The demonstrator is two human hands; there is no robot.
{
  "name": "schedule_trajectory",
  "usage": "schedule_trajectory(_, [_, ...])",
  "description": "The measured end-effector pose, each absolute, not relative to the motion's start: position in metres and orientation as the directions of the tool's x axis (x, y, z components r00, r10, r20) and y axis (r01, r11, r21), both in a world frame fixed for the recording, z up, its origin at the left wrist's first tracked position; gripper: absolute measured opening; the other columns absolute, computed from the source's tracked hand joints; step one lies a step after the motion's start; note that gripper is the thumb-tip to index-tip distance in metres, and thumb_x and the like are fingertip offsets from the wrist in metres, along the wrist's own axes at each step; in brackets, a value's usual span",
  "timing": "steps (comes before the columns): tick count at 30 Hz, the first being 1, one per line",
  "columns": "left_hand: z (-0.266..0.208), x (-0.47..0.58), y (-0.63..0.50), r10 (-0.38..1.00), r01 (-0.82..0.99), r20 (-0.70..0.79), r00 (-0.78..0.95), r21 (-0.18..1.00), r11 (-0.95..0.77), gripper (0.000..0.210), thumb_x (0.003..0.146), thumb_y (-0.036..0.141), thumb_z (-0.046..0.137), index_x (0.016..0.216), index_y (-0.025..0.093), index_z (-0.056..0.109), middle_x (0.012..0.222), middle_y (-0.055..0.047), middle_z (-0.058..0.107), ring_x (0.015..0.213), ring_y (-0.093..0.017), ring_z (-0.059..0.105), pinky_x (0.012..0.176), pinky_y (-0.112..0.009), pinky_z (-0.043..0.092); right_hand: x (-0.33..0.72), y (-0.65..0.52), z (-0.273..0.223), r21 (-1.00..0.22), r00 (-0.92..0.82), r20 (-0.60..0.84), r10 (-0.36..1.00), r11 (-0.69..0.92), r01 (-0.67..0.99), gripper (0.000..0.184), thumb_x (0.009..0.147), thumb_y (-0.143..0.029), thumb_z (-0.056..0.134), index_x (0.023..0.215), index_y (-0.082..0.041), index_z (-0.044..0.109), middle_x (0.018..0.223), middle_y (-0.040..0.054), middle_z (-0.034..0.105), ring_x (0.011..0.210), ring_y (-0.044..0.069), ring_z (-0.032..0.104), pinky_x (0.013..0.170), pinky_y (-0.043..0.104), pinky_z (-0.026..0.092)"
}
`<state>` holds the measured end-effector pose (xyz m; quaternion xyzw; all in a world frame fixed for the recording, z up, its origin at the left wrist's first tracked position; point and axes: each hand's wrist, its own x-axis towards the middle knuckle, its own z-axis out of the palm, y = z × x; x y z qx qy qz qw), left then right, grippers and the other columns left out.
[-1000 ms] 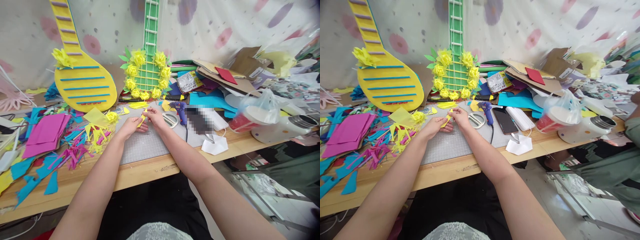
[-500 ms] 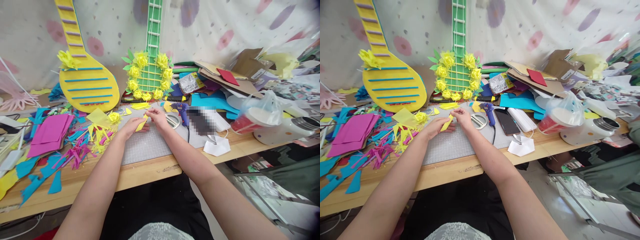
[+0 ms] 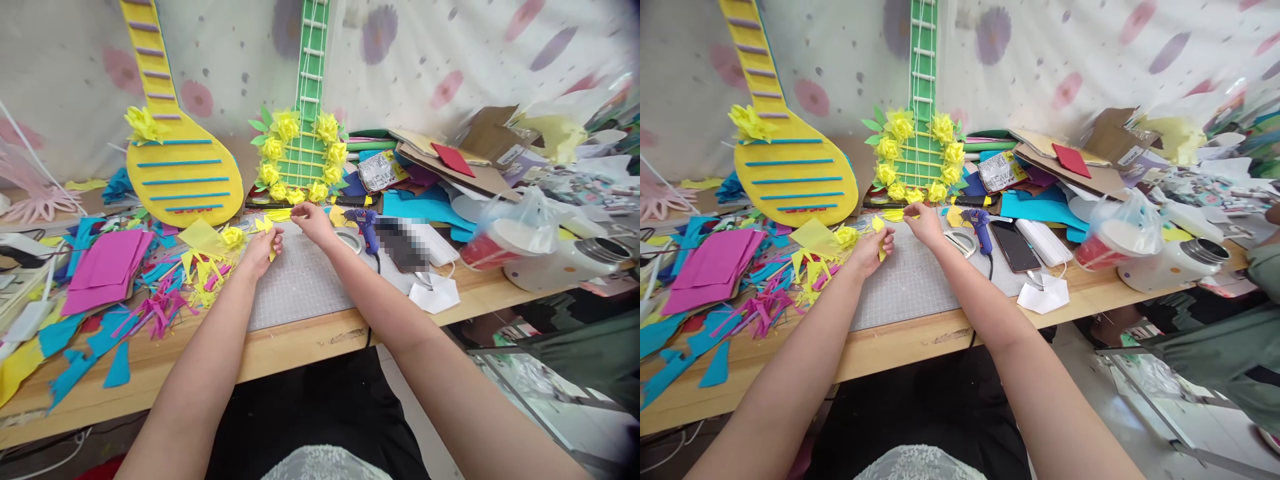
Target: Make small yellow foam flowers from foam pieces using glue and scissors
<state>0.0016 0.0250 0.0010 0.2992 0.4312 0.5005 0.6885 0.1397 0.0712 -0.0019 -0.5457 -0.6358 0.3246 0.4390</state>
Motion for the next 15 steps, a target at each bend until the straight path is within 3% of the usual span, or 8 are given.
schedule_trajectory(4, [0.002,-0.005,0.028,0.945,-0.559,-0.302,0.125,0.765,0.318,0.019,0.092,0.017,0.038,0.081,0.012,0.052,0.049,0.008,0.033,0.036,-0.002,0.029,0.037,-0.013,0.024,0.133,0.095,0.011,-0.604,-0.163,0.29,0.943,0.313,0.733,0.028,0.075,-0.008,0.05,0.098,-0.019,0.06,0.095,0.0026,0.069,0.091,0.019,0.057,0.081,0.035,0.044])
schedule_trajectory(9, [0.003,-0.012,0.031,0.93,-0.646,-0.337,0.147,0.679,0.349,0.021,0.094,0.021,0.036,0.079,0.014,0.05,0.048,0.009,0.029,0.034,-0.002,0.025,0.035,-0.013,0.02,0.12,0.115,0.006,-0.257,-0.395,0.275,0.877,0.463,0.848,0.038,0.077,-0.003,0.044,0.108,-0.018,0.058,0.104,0.0067,0.067,0.106,0.025,0.049,0.078,0.034,0.043])
schedule_trajectory(12, [0.002,-0.014,0.032,0.924,-0.672,-0.353,0.15,0.649,0.357,0.023,0.094,0.022,0.036,0.077,0.015,0.049,0.048,0.008,0.029,0.034,-0.002,0.025,0.034,-0.013,0.019,0.114,0.121,0.0,-0.141,-0.449,0.25,0.858,0.491,0.86,0.035,0.079,-0.002,0.041,0.105,-0.015,0.059,0.102,0.0111,0.067,0.104,0.026,0.049,0.079,0.034,0.042])
schedule_trajectory(15, [0.001,-0.015,0.034,0.923,-0.68,-0.355,0.151,0.64,0.357,0.023,0.093,0.024,0.037,0.075,0.015,0.048,0.048,0.008,0.028,0.034,-0.002,0.025,0.033,-0.013,0.018,0.109,0.125,-0.003,-0.114,-0.447,0.26,0.856,0.487,0.866,0.031,0.081,-0.004,0.038,0.099,-0.013,0.061,0.096,0.014,0.067,0.1,0.026,0.051,0.08,0.035,0.041])
